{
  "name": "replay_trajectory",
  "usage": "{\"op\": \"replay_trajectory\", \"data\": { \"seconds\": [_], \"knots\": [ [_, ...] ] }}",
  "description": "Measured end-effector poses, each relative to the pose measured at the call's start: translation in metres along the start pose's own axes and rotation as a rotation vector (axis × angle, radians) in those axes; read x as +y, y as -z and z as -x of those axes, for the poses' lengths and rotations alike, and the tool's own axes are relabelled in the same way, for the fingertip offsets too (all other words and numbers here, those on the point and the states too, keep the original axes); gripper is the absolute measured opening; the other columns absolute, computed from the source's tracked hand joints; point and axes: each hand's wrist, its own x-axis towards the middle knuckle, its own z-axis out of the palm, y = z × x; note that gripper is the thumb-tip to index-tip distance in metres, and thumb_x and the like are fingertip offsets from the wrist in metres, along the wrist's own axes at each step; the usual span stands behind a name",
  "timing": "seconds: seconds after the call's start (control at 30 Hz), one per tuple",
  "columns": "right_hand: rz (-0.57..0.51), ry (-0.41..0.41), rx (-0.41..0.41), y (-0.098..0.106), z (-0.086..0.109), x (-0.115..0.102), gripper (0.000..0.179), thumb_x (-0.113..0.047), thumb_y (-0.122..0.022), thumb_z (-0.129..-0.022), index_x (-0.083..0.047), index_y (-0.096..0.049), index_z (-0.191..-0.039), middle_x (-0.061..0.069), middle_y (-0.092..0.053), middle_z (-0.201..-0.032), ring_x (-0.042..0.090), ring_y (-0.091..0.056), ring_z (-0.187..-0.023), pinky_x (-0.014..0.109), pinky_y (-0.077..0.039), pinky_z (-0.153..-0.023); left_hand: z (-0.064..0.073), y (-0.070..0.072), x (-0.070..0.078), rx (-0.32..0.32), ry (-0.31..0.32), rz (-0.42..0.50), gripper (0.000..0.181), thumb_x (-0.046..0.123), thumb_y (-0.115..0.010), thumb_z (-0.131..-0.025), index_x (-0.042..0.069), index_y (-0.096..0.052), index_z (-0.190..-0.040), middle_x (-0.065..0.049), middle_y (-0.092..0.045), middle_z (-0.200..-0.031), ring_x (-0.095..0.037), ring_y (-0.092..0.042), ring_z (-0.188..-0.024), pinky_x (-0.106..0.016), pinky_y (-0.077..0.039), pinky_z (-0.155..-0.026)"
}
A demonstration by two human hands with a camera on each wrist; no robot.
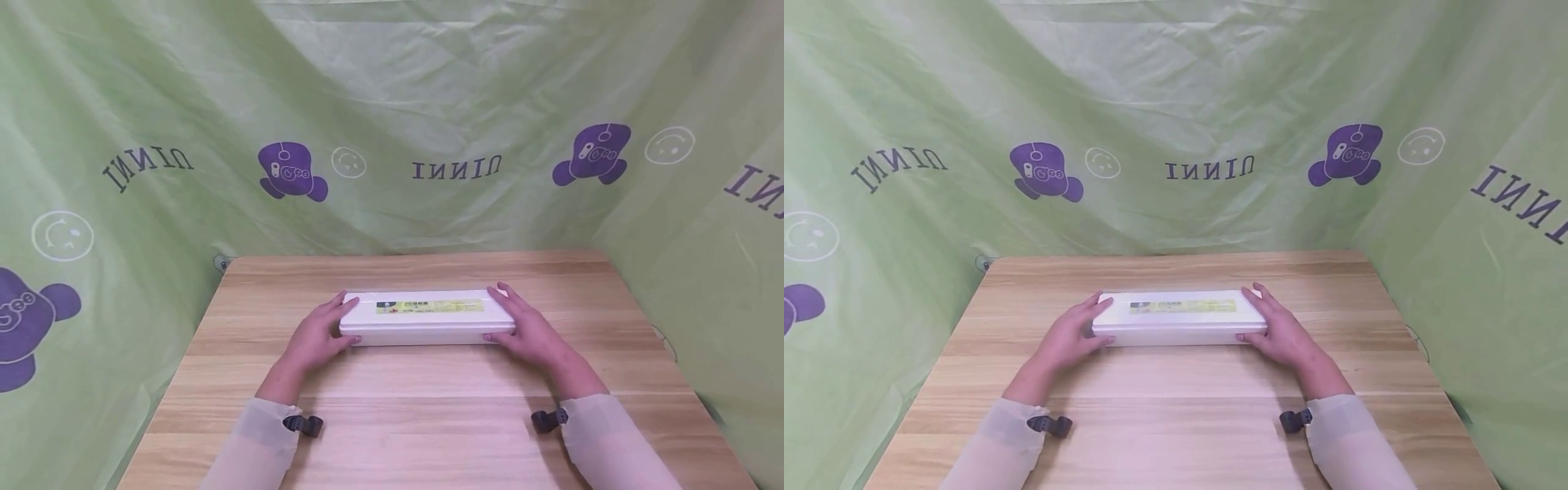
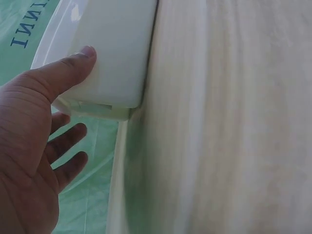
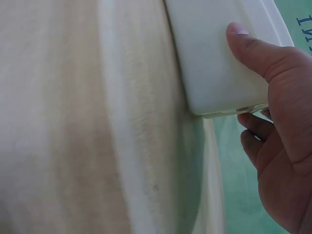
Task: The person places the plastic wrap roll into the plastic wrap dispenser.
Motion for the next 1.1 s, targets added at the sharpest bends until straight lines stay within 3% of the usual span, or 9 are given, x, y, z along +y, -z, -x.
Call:
{"op": "replay_trajectory", "data": {
  "seconds": [0.33,0.6,0.73,0.87,1.1],
  "knots": [
    [-0.016,0.01,0.023,-0.005,0.003,0.004,0.11,-0.047,-0.089,-0.079,-0.021,-0.028,-0.166,0.016,-0.017,-0.172,0.053,-0.03,-0.148,0.072,-0.029,-0.116,0.003,-0.006,-0.002,0.005,0.042,0.003,0.084,0.048,-0.083,-0.086,0.044,-0.04,-0.158,0.003,-0.028,-0.17,-0.037,-0.038,-0.149,-0.058,-0.034,-0.12],
    [-0.03,-0.002,0.034,-0.005,0.003,0.006,0.112,-0.05,-0.09,-0.077,-0.03,-0.025,-0.166,0.015,-0.016,-0.172,0.053,-0.03,-0.148,0.073,-0.03,-0.115,0.001,-0.004,0.001,0.0,0.026,0.004,0.085,0.047,-0.083,-0.086,0.042,-0.04,-0.158,-0.001,-0.028,-0.17,-0.038,-0.04,-0.147,-0.058,-0.035,-0.119],
    [-0.04,-0.046,0.009,-0.002,0.006,0.002,0.116,-0.057,-0.088,-0.076,-0.031,-0.02,-0.167,0.007,-0.004,-0.175,0.053,-0.023,-0.151,0.074,-0.026,-0.116,0.0,0.0,0.004,-0.019,0.039,-0.005,0.09,0.056,-0.082,-0.083,0.041,-0.038,-0.16,0.005,-0.018,-0.172,-0.039,-0.037,-0.149,-0.059,-0.034,-0.12],
    [-0.008,-0.062,-0.001,0.001,0.007,-0.004,0.119,-0.063,-0.083,-0.078,-0.027,-0.016,-0.168,0.002,0.006,-0.174,0.053,-0.018,-0.152,0.075,-0.024,-0.116,0.0,0.005,0.007,-0.012,0.037,-0.006,0.102,0.068,-0.079,-0.079,0.033,-0.034,-0.163,0.008,-0.009,-0.173,-0.039,-0.029,-0.153,-0.062,-0.031,-0.12],
    [0.063,-0.02,0.059,0.014,0.005,-0.015,0.103,-0.056,-0.076,-0.09,-0.011,-0.023,-0.166,0.015,-0.004,-0.174,0.055,-0.02,-0.151,0.075,-0.025,-0.116,-0.006,0.013,0.012,0.03,-0.04,-0.151,0.095,0.074,-0.061,-0.089,0.02,-0.034,-0.163,-0.004,-0.012,-0.174,-0.041,-0.021,-0.155,-0.064,-0.021,-0.123]
  ]
}}
